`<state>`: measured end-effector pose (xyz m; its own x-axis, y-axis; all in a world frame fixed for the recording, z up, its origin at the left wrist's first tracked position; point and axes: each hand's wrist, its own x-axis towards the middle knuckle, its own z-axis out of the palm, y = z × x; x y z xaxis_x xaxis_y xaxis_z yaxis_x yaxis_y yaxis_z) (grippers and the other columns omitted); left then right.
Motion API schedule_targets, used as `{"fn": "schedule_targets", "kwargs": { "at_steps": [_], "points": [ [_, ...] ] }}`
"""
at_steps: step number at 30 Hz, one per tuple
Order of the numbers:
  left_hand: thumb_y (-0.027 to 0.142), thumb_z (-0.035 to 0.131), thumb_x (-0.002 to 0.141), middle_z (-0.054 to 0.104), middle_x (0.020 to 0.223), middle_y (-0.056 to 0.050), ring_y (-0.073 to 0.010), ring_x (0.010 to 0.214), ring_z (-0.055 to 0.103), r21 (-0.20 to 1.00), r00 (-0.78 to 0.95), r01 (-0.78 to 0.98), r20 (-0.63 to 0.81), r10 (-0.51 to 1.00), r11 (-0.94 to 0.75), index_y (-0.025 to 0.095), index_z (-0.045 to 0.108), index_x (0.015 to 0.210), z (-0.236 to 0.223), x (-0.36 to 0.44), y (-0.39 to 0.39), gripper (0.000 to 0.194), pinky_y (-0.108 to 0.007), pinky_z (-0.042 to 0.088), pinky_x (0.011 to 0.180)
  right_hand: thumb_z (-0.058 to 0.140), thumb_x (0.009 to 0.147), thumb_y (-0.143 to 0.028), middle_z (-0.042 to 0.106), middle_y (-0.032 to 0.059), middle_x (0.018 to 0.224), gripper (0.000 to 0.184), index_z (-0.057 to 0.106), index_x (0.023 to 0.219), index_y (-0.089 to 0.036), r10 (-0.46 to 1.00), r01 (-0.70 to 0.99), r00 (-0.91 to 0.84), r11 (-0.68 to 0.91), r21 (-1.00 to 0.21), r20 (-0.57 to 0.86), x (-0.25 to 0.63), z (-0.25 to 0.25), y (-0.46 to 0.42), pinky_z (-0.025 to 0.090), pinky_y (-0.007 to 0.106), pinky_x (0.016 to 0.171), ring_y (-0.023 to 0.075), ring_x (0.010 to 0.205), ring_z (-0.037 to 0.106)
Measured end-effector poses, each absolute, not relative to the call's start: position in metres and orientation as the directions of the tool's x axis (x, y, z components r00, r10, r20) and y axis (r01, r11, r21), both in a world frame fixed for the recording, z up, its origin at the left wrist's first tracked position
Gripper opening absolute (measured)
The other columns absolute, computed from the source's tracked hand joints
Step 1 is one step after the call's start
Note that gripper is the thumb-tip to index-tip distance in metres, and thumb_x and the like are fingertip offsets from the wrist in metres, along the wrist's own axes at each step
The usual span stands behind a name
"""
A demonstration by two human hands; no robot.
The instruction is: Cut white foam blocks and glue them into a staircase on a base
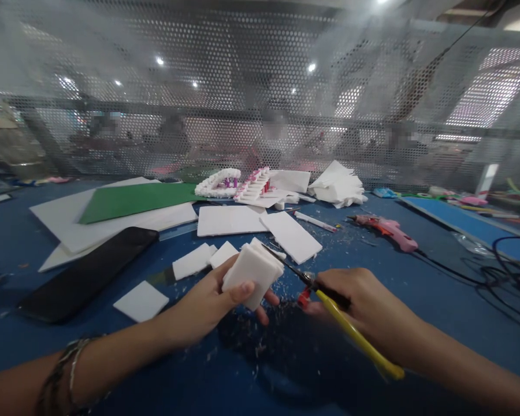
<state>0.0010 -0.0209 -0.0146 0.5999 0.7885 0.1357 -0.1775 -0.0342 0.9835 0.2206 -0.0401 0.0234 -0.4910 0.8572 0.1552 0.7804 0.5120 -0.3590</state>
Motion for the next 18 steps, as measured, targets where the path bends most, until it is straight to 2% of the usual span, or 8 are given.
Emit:
{"fn": "schedule_targets", "kwargs": {
  "at_steps": [3, 6, 9, 14, 18],
  "points": [
    [0.042, 0.055, 0.078, 0.064, 0.082, -0.004, -0.0126, 0.06, 0.061, 0.983, 0.613, -0.181, 0.138, 0.778, -0.032, 0.018, 0.047, 0.1, -0.014, 0.0, -0.021, 0.034, -0.027, 0.044, 0.064, 0.039, 0.075, -0.062, 0.043, -0.0019, 0.051, 0.049, 0.042, 0.054, -0.018, 0.858, 0.777, -0.499, 0.505, -0.376, 0.119, 0.222, 0.024, -0.038, 0.025, 0.022, 0.042, 0.0077, 0.044, 0.035],
    [0.044, 0.058, 0.074, 0.064, 0.079, -0.004, -0.0131, 0.058, 0.06, 0.989, 0.65, -0.145, 0.089, 0.754, 0.008, 0.016, 0.046, 0.096, -0.011, 0.003, -0.024, 0.037, -0.027, 0.045, 0.06, 0.049, 0.067, -0.064, 0.053, 0.0031, 0.065, 0.047, 0.048, 0.069, -0.017, 0.855, 0.776, -0.514, 0.496, -0.389, 0.065, 0.222, 0.026, -0.04, 0.032, 0.024, 0.046, 0.0122, 0.054, 0.044],
    [0.044, 0.06, 0.072, 0.063, 0.079, -0.003, -0.012, 0.059, 0.059, 0.994, 0.686, -0.101, 0.033, 0.727, 0.05, 0.017, 0.046, 0.095, -0.009, 0.006, -0.027, 0.038, -0.025, 0.045, 0.059, 0.05, 0.066, -0.063, 0.057, 0.0066, 0.076, 0.048, 0.049, 0.078, -0.016, 0.847, 0.77, -0.532, 0.486, -0.414, 0.004, 0.221, 0.029, -0.045, 0.037, 0.027, 0.053, 0.0164, 0.062, 0.049],
    [0.043, 0.059, 0.073, 0.063, 0.079, -0.001, -0.0112, 0.059, 0.059, 0.997, 0.686, -0.064, 0.006, 0.728, 0.052, 0.017, 0.047, 0.097, -0.009, 0.006, -0.027, 0.038, -0.024, 0.045, 0.061, 0.046, 0.067, -0.066, 0.055, 0.004, 0.069, 0.048, 0.048, 0.07, -0.017, 0.866, 0.785, -0.499, 0.447, -0.428, -0.012, 0.219, 0.029, -0.048, 0.034, 0.025, 0.051, 0.0134, 0.057, 0.045],
    [0.043, 0.058, 0.073, 0.062, 0.078, -0.002, -0.0125, 0.059, 0.06, 0.995, 0.677, -0.083, 0.013, 0.736, 0.058, 0.017, 0.047, 0.097, -0.011, 0.005, -0.026, 0.037, -0.026, 0.045, 0.061, 0.036, 0.074, -0.065, 0.043, -0.0021, 0.053, 0.049, 0.041, 0.058, -0.018, 0.864, 0.749, -0.503, 0.437, -0.499, 0.002, 0.216, 0.025, -0.044, 0.026, 0.021, 0.043, 0.0077, 0.046, 0.034]
  ]
}}
